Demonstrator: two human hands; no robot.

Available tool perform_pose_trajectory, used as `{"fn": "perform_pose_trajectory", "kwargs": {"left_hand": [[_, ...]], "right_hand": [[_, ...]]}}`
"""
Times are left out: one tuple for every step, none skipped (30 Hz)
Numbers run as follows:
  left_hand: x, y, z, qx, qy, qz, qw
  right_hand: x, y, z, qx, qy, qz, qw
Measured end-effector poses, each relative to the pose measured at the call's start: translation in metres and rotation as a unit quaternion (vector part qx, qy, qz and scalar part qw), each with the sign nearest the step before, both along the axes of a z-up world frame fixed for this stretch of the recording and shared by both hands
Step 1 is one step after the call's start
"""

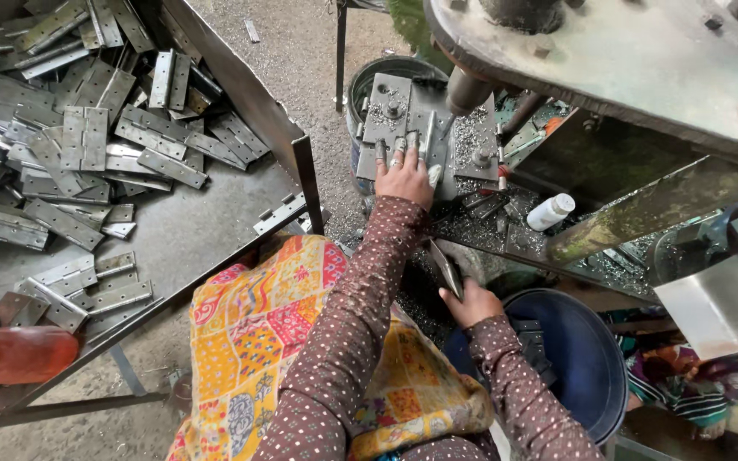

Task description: The person repeatedly picks up metal hinge pieces from a tray, places them under a drill press, operates the lever to drill holes, and returns the finished pieces to the tray. The process is repeated continuously throughout the clip.

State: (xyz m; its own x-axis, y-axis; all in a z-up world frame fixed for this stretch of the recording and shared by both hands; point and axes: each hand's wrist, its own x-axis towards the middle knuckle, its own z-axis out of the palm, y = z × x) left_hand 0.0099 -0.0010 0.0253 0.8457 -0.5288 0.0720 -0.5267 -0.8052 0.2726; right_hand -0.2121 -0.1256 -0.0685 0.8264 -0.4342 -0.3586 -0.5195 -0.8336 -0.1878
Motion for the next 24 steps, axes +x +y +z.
{"fn": "perform_pose_trajectory", "kwargs": {"left_hand": [[-0.005, 0.003, -0.003, 0.005, 0.001, -0.001, 1.0], [-0.011, 0.006, -0.006, 0.005, 0.001, 0.005, 1.0], [-0.015, 0.005, -0.008, 0.004, -0.002, 0.006, 1.0], [-0.019, 0.005, -0.01, 0.003, -0.005, 0.007, 1.0], [-0.018, 0.006, -0.01, -0.008, -0.022, 0.013, 1.0], [-0.017, 0.006, -0.01, -0.02, -0.039, 0.019, 0.999], [-0.016, 0.005, -0.012, -0.03, -0.055, 0.024, 0.998], [-0.013, 0.002, -0.013, -0.047, -0.08, 0.023, 0.995], [-0.012, 0.001, -0.016, -0.061, -0.103, 0.021, 0.993], [-0.01, 0.0, -0.018, -0.076, -0.126, 0.02, 0.989], [-0.011, -0.002, -0.022, -0.063, -0.115, 0.023, 0.991], [-0.012, -0.003, -0.025, -0.05, -0.103, 0.026, 0.993], [-0.01, -0.005, -0.025, -0.038, -0.094, 0.029, 0.994], [-0.01, -0.006, -0.025, -0.051, -0.103, 0.035, 0.993], [-0.012, -0.004, -0.024, -0.062, -0.112, 0.041, 0.991], [-0.014, -0.002, -0.023, -0.074, -0.121, 0.047, 0.989], [-0.014, 0.001, -0.021, -0.071, -0.121, 0.037, 0.989], [-0.016, 0.005, -0.018, -0.068, -0.12, 0.028, 0.99], [-0.021, 0.012, -0.019, -0.059, -0.115, 0.018, 0.991], [-0.026, 0.019, -0.018, -0.059, -0.106, 0.02, 0.992], [-0.031, 0.021, -0.018, -0.062, -0.098, 0.017, 0.993], [-0.034, 0.023, -0.018, -0.065, -0.091, 0.015, 0.994], [-0.031, 0.021, -0.014, -0.066, -0.111, 0.013, 0.992], [-0.025, 0.018, -0.011, -0.066, -0.132, 0.012, 0.989]], "right_hand": [[-0.006, 0.003, -0.004, -0.005, 0.006, -0.005, 1.0], [-0.011, 0.006, -0.006, -0.01, 0.012, -0.009, 1.0], [-0.013, 0.005, -0.007, -0.004, 0.015, -0.001, 1.0], [-0.013, 0.003, -0.005, 0.003, 0.018, 0.008, 1.0], [-0.006, -0.001, 0.001, 0.007, 0.019, 0.024, 0.999], [0.001, -0.006, 0.007, -0.001, 0.014, 0.029, 0.999], [0.007, -0.01, 0.012, -0.007, 0.011, 0.033, 0.999], [0.013, -0.015, 0.016, -0.013, 0.007, 0.037, 0.999], [0.018, -0.017, 0.017, -0.013, -0.001, 0.048, 0.999], [0.021, -0.02, 0.015, -0.013, -0.01, 0.058, 0.998], [0.019, -0.021, 0.009, -0.012, -0.017, 0.065, 0.998], [0.014, -0.021, 0.0, -0.011, -0.005, 0.059, 0.998], [0.011, -0.02, -0.011, -0.012, 0.004, 0.052, 0.999], [0.007, -0.018, -0.023, -0.012, 0.013, 0.046, 0.999], [-0.002, -0.013, -0.038, -0.014, -0.01, 0.035, 0.999], [-0.013, -0.005, -0.054, -0.016, -0.033, 0.024, 0.999], [-0.015, -0.005, -0.064, -0.019, -0.058, 0.018, 0.998], [-0.014, -0.008, -0.071, -0.024, -0.053, 0.023, 0.998], [-0.02, -0.002, -0.078, -0.022, -0.043, 0.027, 0.998], [-0.022, 0.001, -0.081, -0.021, -0.034, 0.031, 0.999], [-0.024, 0.0, -0.079, -0.01, -0.048, 0.035, 0.998], [-0.024, -0.002, -0.072, 0.0, -0.062, 0.039, 0.997], [-0.014, -0.008, -0.06, 0.007, -0.079, 0.047, 0.996], [-0.005, -0.014, -0.045, 0.002, -0.052, 0.045, 0.998]]}}
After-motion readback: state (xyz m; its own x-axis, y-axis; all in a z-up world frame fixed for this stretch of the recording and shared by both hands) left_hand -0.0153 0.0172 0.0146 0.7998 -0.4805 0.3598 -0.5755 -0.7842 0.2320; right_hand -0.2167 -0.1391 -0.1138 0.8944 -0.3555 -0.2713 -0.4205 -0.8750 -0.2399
